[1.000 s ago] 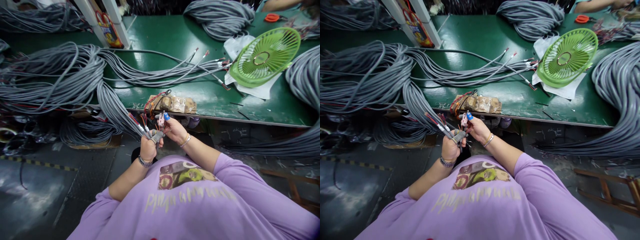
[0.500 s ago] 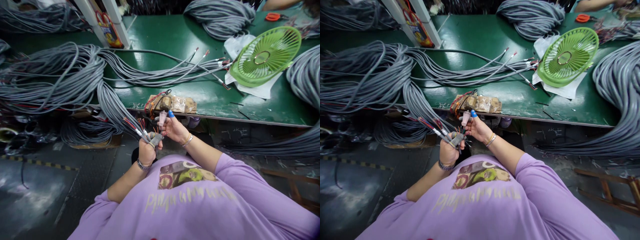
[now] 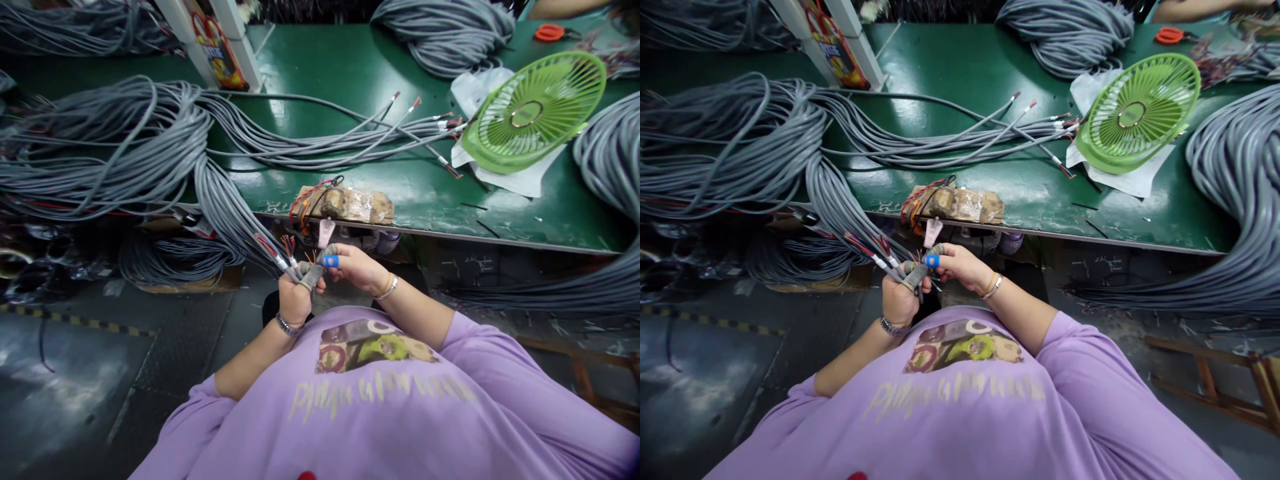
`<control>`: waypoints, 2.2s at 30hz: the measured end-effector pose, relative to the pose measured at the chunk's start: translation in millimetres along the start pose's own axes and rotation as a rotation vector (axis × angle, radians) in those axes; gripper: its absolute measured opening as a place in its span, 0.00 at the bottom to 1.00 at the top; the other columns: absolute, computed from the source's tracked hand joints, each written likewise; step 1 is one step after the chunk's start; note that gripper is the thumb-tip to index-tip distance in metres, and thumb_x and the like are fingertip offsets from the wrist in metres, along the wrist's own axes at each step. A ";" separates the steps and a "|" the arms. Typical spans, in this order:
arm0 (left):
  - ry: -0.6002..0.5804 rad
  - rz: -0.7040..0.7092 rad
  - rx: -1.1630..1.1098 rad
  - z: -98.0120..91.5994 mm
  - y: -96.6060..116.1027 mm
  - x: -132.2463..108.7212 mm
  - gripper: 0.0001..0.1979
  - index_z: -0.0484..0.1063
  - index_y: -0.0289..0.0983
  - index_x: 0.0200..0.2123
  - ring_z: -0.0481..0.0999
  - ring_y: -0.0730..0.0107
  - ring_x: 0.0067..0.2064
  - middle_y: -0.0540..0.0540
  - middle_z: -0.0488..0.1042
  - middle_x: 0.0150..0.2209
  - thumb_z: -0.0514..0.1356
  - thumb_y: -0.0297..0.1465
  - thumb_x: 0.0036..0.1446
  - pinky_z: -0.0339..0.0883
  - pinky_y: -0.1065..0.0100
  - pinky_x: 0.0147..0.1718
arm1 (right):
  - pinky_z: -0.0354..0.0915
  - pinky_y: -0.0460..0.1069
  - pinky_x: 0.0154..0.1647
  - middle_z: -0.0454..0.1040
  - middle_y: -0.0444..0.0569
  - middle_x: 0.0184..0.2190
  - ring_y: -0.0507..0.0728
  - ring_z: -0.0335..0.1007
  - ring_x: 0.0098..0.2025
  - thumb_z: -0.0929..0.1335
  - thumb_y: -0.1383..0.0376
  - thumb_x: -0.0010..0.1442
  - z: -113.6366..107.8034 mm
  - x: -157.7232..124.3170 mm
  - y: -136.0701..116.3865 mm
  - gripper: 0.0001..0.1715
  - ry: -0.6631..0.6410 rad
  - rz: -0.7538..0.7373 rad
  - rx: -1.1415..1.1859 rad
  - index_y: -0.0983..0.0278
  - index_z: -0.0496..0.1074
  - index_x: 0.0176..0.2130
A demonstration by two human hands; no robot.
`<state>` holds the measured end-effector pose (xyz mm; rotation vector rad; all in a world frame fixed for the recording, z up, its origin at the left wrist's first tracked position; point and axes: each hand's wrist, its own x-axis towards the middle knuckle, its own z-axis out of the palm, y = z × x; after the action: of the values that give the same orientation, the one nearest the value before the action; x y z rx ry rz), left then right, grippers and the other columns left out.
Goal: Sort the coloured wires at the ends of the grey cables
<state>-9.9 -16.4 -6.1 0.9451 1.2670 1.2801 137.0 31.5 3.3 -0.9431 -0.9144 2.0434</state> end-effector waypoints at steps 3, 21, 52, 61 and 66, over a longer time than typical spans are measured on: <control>0.001 0.009 0.037 -2.5 -2.6 -1.0 0.15 0.70 0.36 0.19 0.67 0.78 0.18 0.51 0.71 0.17 0.67 0.38 0.50 0.63 0.75 0.18 | 0.61 0.42 0.21 0.65 0.39 0.19 0.46 0.60 0.22 0.79 0.57 0.39 3.0 -1.9 -2.5 0.22 0.024 -0.023 -0.076 0.66 0.70 0.29; -0.249 -0.117 0.089 -15.6 3.1 8.3 0.16 0.71 0.35 0.19 0.70 0.75 0.17 0.48 0.73 0.17 0.67 0.39 0.49 0.63 0.75 0.18 | 0.56 0.45 0.24 0.68 0.41 0.21 0.47 0.58 0.23 0.76 0.59 0.43 8.0 -5.9 2.4 0.16 0.098 -0.150 -0.251 0.66 0.71 0.27; 0.072 -0.051 -0.075 -0.5 -1.3 1.0 0.13 0.71 0.35 0.21 0.68 0.78 0.16 0.50 0.73 0.16 0.68 0.37 0.45 0.60 0.77 0.15 | 0.53 0.43 0.22 0.66 0.39 0.16 0.45 0.57 0.19 0.74 0.62 0.42 13.0 -0.6 12.6 0.12 0.243 -0.098 -0.065 0.66 0.70 0.23; 0.043 -0.079 -0.187 -8.7 6.3 8.3 0.12 0.71 0.35 0.21 0.66 0.78 0.15 0.51 0.70 0.14 0.68 0.37 0.44 0.57 0.77 0.14 | 0.57 0.43 0.22 0.71 0.42 0.22 0.46 0.60 0.21 0.74 0.51 0.49 -6.7 12.9 12.2 0.21 0.263 -0.061 0.181 0.66 0.71 0.28; -0.110 -0.105 -0.185 -6.5 14.6 11.2 0.13 0.71 0.34 0.21 0.64 0.79 0.14 0.50 0.69 0.14 0.67 0.37 0.47 0.55 0.76 0.13 | 0.61 0.44 0.24 0.73 0.46 0.26 0.47 0.64 0.24 0.66 0.44 0.60 -11.2 28.9 1.8 0.28 0.194 0.034 0.245 0.66 0.73 0.31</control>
<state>-19.9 -4.8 5.9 0.7957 1.0792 1.2230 131.4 57.3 -13.2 -1.0054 -0.5354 1.9962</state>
